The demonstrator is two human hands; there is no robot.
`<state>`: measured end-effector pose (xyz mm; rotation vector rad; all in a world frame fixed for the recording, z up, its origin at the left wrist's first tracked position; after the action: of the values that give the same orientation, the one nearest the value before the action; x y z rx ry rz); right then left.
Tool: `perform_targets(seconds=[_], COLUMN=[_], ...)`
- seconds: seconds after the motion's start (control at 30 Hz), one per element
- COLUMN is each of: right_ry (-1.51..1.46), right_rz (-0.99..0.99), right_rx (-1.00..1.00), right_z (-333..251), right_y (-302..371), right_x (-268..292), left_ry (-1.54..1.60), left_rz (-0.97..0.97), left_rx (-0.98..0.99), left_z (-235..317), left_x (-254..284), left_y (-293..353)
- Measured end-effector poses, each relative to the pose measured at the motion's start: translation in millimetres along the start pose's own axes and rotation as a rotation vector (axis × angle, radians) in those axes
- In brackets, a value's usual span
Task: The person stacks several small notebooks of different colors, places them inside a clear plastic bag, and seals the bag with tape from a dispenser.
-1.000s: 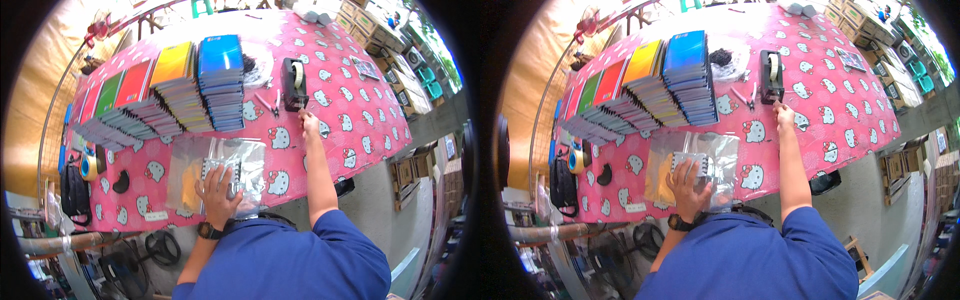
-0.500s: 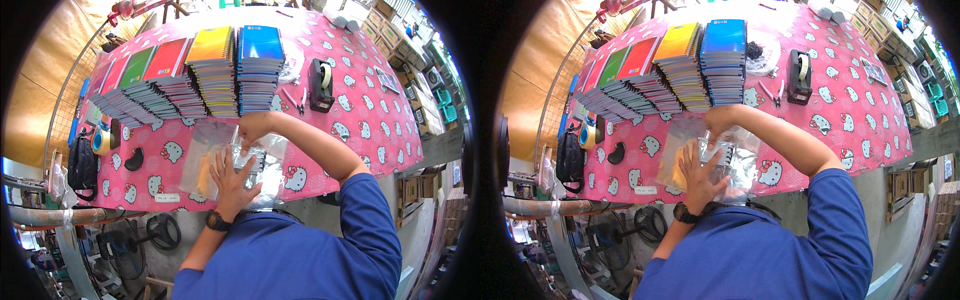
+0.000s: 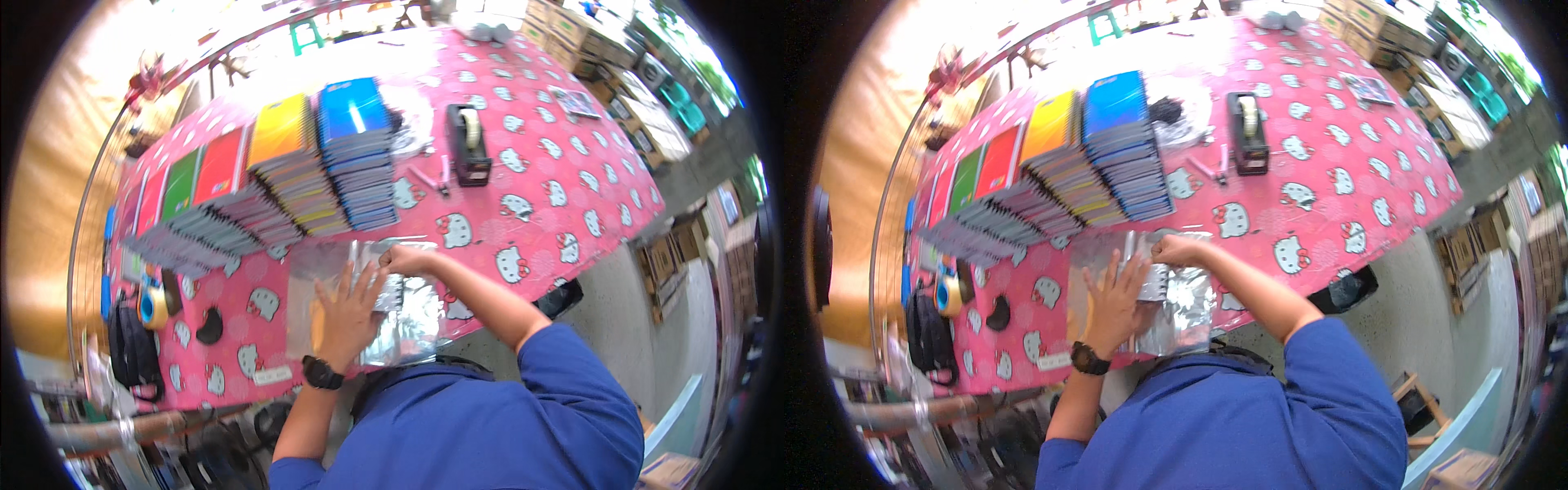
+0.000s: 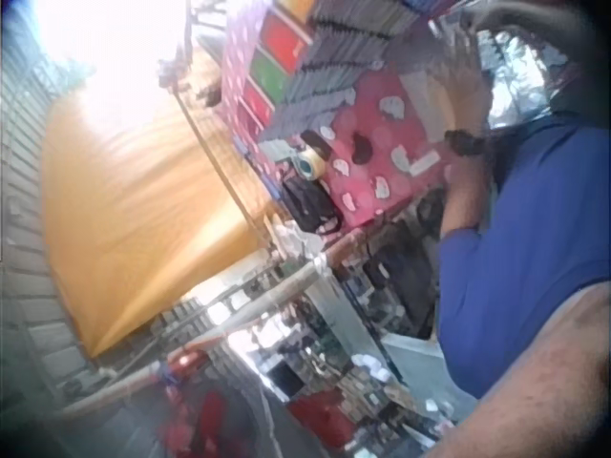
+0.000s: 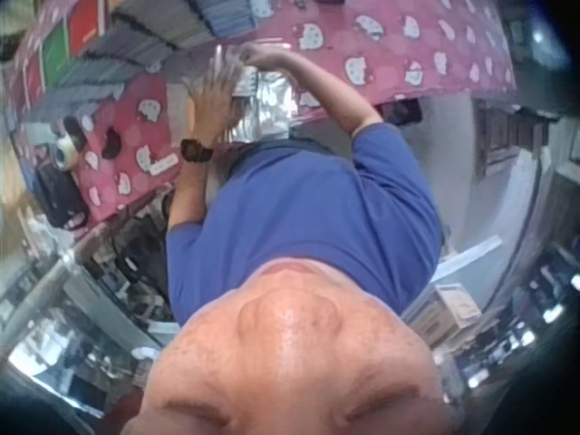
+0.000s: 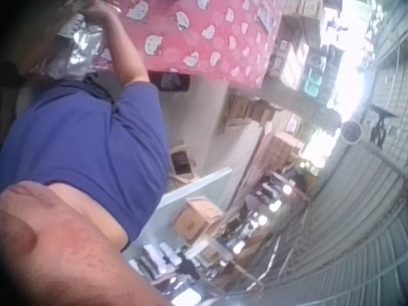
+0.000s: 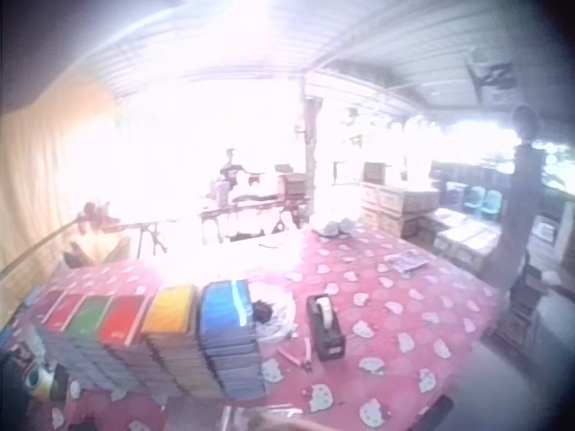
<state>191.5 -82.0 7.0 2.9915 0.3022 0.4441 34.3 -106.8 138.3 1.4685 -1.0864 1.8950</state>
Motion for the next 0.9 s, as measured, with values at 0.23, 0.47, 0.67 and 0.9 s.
perform_targets(seconds=[0.23, 0.47, 0.67, 0.9], right_ry=[0.668, 0.766, 1.058, 1.108], right_rz=[0.893, 1.166, 1.114, 1.302], right_rx=[0.402, -0.129, -0.481, -0.03], right_z=[-108, -33, 15, -7], right_y=[149, 229, 222, 159], right_x=[-10, 84, 248, 222], left_ry=[0.832, 1.021, 0.35, -0.01], left_rz=[-0.085, -0.09, -0.234, -0.292], left_rx=[0.47, 0.157, 0.097, 0.511], left_z=[16, 98, -26, -66], left_x=[-15, -33, -63, -100], left_y=[-62, -80, 6, 80])
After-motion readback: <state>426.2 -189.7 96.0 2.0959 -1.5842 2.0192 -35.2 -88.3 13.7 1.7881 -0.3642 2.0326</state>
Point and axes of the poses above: each hand's wrist, its own y-axis away from the middle knuckle, its own x-axis out of the back of the hand, z = x × y, the point moved 6 cm from there along -y, towards the middle knuckle, and after that the axes turned 15 degrees about x, right-handed, at the moved point
